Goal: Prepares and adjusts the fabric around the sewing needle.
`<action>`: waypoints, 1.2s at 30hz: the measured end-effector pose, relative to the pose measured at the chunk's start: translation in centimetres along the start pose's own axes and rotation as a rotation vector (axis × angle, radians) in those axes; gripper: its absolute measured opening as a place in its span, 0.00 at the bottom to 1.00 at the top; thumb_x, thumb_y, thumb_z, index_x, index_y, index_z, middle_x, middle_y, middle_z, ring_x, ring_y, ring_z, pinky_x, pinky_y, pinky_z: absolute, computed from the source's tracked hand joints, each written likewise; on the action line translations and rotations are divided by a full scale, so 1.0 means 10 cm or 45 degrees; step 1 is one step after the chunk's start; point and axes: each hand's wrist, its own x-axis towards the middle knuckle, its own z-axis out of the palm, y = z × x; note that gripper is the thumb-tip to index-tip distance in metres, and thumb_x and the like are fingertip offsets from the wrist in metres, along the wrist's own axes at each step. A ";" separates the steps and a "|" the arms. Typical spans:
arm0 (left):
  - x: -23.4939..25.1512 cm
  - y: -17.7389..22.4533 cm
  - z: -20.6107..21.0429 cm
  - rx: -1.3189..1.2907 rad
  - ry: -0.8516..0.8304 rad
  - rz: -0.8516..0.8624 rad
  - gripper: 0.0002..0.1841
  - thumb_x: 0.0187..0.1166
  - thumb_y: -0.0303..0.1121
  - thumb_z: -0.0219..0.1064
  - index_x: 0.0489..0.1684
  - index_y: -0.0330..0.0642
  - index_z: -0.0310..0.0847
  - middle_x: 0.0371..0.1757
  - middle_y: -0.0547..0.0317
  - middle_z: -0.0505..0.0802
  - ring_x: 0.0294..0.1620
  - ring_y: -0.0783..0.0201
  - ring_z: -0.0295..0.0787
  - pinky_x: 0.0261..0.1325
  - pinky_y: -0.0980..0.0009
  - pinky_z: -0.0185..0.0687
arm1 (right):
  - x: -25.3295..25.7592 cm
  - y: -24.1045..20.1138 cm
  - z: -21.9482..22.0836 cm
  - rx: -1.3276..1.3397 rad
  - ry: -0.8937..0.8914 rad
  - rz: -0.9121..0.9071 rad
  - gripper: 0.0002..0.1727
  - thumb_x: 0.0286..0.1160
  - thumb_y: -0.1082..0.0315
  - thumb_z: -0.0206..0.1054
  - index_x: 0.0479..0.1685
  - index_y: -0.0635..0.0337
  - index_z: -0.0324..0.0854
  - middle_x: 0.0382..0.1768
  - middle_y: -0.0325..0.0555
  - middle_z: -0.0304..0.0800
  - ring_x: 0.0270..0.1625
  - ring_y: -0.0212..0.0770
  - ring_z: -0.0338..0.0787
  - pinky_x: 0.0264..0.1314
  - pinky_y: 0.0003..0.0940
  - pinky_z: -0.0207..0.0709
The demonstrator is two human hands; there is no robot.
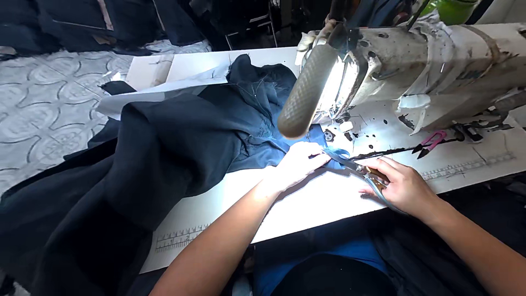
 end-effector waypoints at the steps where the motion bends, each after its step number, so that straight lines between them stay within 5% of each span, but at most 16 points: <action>1: 0.01 0.01 -0.01 0.000 -0.015 -0.024 0.13 0.82 0.31 0.65 0.27 0.35 0.87 0.29 0.65 0.83 0.39 0.75 0.77 0.52 0.73 0.70 | 0.00 0.01 0.01 0.013 0.002 -0.017 0.27 0.67 0.47 0.70 0.52 0.62 0.91 0.42 0.54 0.95 0.37 0.48 0.93 0.37 0.45 0.85; 6: 0.00 -0.02 -0.04 0.209 -0.241 0.068 0.16 0.85 0.39 0.62 0.38 0.37 0.93 0.38 0.56 0.91 0.51 0.64 0.82 0.70 0.54 0.63 | -0.09 0.10 0.01 -0.053 0.104 0.004 0.27 0.65 0.49 0.72 0.53 0.64 0.90 0.42 0.58 0.93 0.38 0.54 0.94 0.36 0.50 0.85; 8: -0.07 -0.07 -0.03 0.378 -0.416 0.213 0.19 0.85 0.48 0.61 0.50 0.47 0.95 0.48 0.55 0.94 0.65 0.57 0.84 0.83 0.36 0.44 | -0.19 0.26 -0.03 -0.099 0.292 0.016 0.30 0.66 0.46 0.72 0.54 0.65 0.88 0.40 0.60 0.91 0.38 0.54 0.92 0.38 0.49 0.84; 10: -0.15 -0.06 0.03 0.438 -0.350 0.356 0.20 0.85 0.52 0.60 0.48 0.51 0.95 0.47 0.58 0.95 0.64 0.58 0.87 0.84 0.31 0.39 | -0.38 0.46 -0.12 -0.077 0.496 0.102 0.33 0.69 0.46 0.73 0.57 0.70 0.83 0.44 0.63 0.89 0.47 0.51 0.90 0.52 0.43 0.84; 12: -0.19 -0.08 0.14 0.438 -0.104 0.517 0.19 0.87 0.47 0.58 0.39 0.49 0.94 0.40 0.61 0.95 0.55 0.63 0.91 0.85 0.34 0.46 | -0.60 0.65 -0.28 -0.058 0.699 0.275 0.35 0.72 0.51 0.72 0.61 0.79 0.74 0.49 0.70 0.86 0.52 0.48 0.87 0.59 0.37 0.80; 14: -0.11 -0.03 0.18 0.542 0.078 0.563 0.15 0.86 0.39 0.59 0.42 0.42 0.93 0.45 0.54 0.95 0.55 0.58 0.91 0.79 0.41 0.64 | -0.77 0.86 -0.50 -0.085 0.897 0.515 0.37 0.75 0.60 0.70 0.68 0.88 0.64 0.56 0.81 0.80 0.54 0.53 0.84 0.59 0.40 0.77; 16: 0.04 0.08 0.20 0.798 0.088 0.460 0.14 0.79 0.31 0.65 0.58 0.37 0.90 0.58 0.42 0.93 0.61 0.44 0.90 0.68 0.46 0.81 | -0.88 1.12 -0.77 -0.072 1.019 0.835 0.39 0.75 0.70 0.67 0.80 0.86 0.52 0.71 0.85 0.70 0.68 0.63 0.80 0.72 0.48 0.73; 18: 0.18 0.19 0.29 0.956 -0.100 0.162 0.23 0.81 0.31 0.67 0.76 0.40 0.80 0.74 0.37 0.85 0.73 0.36 0.82 0.71 0.45 0.78 | -0.92 1.44 -1.05 -0.053 1.024 1.125 0.42 0.75 0.77 0.63 0.88 0.79 0.45 0.82 0.83 0.59 0.83 0.70 0.68 0.84 0.55 0.63; 20: 0.34 0.23 0.40 1.013 -0.250 0.008 0.18 0.85 0.31 0.62 0.71 0.42 0.84 0.68 0.39 0.88 0.69 0.37 0.82 0.69 0.45 0.76 | -0.90 1.79 -1.27 -0.049 0.901 1.306 0.40 0.75 0.79 0.62 0.89 0.76 0.50 0.80 0.84 0.61 0.82 0.76 0.66 0.83 0.64 0.61; 23: 0.34 0.20 0.51 0.922 -0.244 0.207 0.13 0.86 0.26 0.57 0.50 0.36 0.91 0.48 0.40 0.93 0.54 0.42 0.91 0.59 0.49 0.83 | -0.81 2.15 -1.37 -0.092 0.563 1.428 0.26 0.78 0.76 0.64 0.78 0.72 0.73 0.68 0.84 0.77 0.74 0.83 0.74 0.73 0.81 0.61; 26: -0.04 0.23 0.19 1.015 0.223 0.496 0.11 0.81 0.25 0.60 0.40 0.38 0.92 0.40 0.46 0.94 0.45 0.47 0.94 0.49 0.52 0.90 | -0.71 2.18 -1.35 -0.243 0.416 1.303 0.21 0.82 0.69 0.65 0.70 0.72 0.80 0.69 0.86 0.75 0.75 0.87 0.71 0.72 0.85 0.59; 28: -0.54 0.31 -0.33 1.198 0.701 0.313 0.12 0.78 0.24 0.61 0.45 0.35 0.93 0.49 0.38 0.94 0.55 0.42 0.91 0.61 0.48 0.84 | -0.74 2.10 -1.29 -0.299 0.518 1.080 0.23 0.83 0.67 0.64 0.71 0.73 0.78 0.72 0.87 0.70 0.77 0.86 0.68 0.76 0.81 0.59; 31: -1.14 0.37 -0.82 1.330 1.118 -0.315 0.29 0.78 0.31 0.66 0.80 0.34 0.72 0.86 0.20 0.63 0.88 0.20 0.52 0.84 0.25 0.45 | -0.56 1.68 -1.03 -0.161 0.791 0.508 0.22 0.89 0.64 0.55 0.66 0.79 0.77 0.63 0.77 0.81 0.65 0.63 0.84 0.71 0.53 0.75; 33: -1.11 0.30 -0.60 1.356 1.058 -0.264 0.41 0.73 0.39 0.71 0.88 0.34 0.62 0.90 0.20 0.53 0.90 0.18 0.42 0.83 0.20 0.39 | -0.23 0.98 -0.67 0.090 0.796 0.046 0.20 0.88 0.67 0.57 0.52 0.83 0.78 0.49 0.69 0.88 0.52 0.44 0.90 0.61 0.36 0.83; 34: -0.97 0.26 -0.36 1.343 0.923 -0.133 0.40 0.74 0.44 0.71 0.87 0.35 0.65 0.90 0.22 0.58 0.91 0.21 0.44 0.81 0.18 0.38 | -0.02 0.62 -0.44 0.220 0.695 -0.118 0.18 0.83 0.66 0.61 0.47 0.80 0.82 0.46 0.65 0.91 0.50 0.45 0.91 0.57 0.38 0.84; 36: -0.61 0.16 0.11 1.326 0.584 0.150 0.33 0.72 0.45 0.73 0.78 0.44 0.78 0.84 0.34 0.74 0.90 0.29 0.57 0.78 0.15 0.38 | 0.32 0.06 -0.02 0.361 0.261 -0.141 0.28 0.69 0.54 0.74 0.60 0.69 0.87 0.56 0.60 0.92 0.61 0.55 0.89 0.65 0.55 0.80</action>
